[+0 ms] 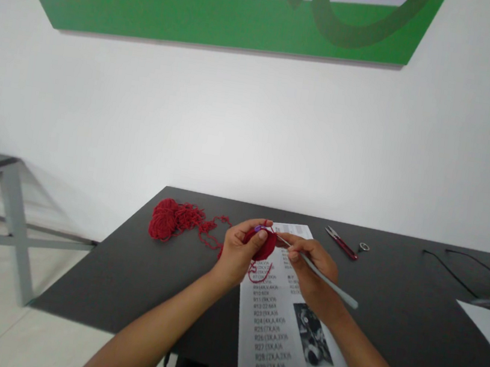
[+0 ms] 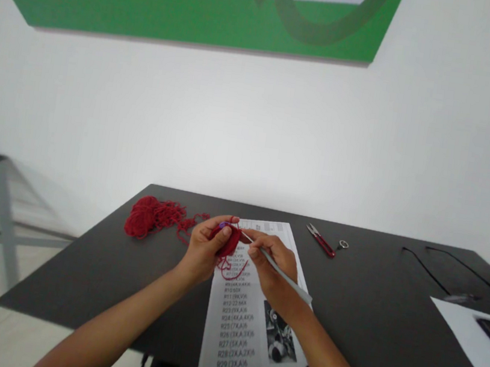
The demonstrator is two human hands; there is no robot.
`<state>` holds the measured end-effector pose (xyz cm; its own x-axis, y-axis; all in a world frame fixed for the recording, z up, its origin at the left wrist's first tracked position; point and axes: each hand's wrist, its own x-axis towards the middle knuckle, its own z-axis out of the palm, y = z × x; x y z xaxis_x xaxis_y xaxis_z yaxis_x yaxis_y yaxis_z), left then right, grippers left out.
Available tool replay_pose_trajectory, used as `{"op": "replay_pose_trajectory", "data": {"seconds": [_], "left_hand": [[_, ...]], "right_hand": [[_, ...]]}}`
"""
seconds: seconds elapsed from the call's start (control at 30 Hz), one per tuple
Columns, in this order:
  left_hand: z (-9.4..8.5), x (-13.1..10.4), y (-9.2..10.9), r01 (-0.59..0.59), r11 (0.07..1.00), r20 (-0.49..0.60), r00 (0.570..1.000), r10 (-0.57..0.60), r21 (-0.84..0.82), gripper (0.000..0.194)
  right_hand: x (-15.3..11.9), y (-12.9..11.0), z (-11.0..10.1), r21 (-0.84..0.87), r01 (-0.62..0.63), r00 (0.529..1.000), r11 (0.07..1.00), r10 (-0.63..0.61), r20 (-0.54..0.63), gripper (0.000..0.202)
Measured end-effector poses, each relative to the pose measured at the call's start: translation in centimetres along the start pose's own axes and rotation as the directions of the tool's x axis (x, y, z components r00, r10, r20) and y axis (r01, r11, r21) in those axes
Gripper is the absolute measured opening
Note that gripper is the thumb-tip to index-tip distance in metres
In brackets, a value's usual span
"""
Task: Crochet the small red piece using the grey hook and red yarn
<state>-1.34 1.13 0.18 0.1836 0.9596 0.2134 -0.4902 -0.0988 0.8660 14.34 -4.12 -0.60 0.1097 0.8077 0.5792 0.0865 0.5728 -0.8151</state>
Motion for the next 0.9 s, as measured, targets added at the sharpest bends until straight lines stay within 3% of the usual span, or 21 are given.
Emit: {"op": "replay_pose_trajectory", "data": {"seconds": [0.23, 0.43, 0.53, 0.6, 0.67, 0.73, 0.8, 0.9], "left_hand": [[0.2, -0.3, 0.6, 0.141, 0.97, 0.098, 0.988, -0.124, -0.2, 0.045], [0.0, -0.3, 0.8, 0.298, 0.899, 0.171, 0.952, -0.254, -0.322, 0.044], [0.0, -0.5, 0.6, 0.315, 0.902, 0.19, 0.945, -0.268, -0.294, 0.045], [0.1, -0.6, 0.5, 0.233, 0.956, 0.169, 0.964, -0.203, -0.179, 0.045], [0.2, -0.6, 0.4, 0.053, 0.998, 0.107, 0.993, -0.055, 0.022, 0.041], [0.4, -0.6, 0.6, -0.114, 0.962, 0.055, 0.993, 0.104, 0.25, 0.031], [0.4, -0.6, 0.7, -0.185, 0.897, 0.051, 0.982, 0.18, 0.401, 0.025], [0.5, -0.6, 0.6, -0.207, 0.86, 0.08, 0.978, 0.192, 0.467, 0.026]], "right_hand": [[-0.2, 0.3, 0.0, 0.192, -0.077, 0.996, 0.978, 0.067, 0.057, 0.017], [0.2, 0.0, 1.1, 0.419, -0.153, 0.988, 0.895, 0.134, 0.075, 0.027], [0.4, -0.1, 1.3, 0.499, -0.231, 0.973, 0.835, 0.206, 0.106, 0.028], [0.5, 0.3, 1.1, 0.551, -0.278, 0.96, 0.787, 0.25, 0.127, 0.026], [0.6, 0.8, 0.9, 0.572, -0.272, 0.96, 0.774, 0.257, 0.109, 0.025], [0.6, 1.4, 0.8, 0.531, -0.209, 0.974, 0.821, 0.221, 0.041, 0.023], [0.5, 1.8, 0.8, 0.415, -0.126, 0.987, 0.901, 0.155, -0.037, 0.021], [0.2, 1.8, 0.9, 0.191, -0.065, 0.988, 0.979, 0.09, -0.127, 0.021]]}}
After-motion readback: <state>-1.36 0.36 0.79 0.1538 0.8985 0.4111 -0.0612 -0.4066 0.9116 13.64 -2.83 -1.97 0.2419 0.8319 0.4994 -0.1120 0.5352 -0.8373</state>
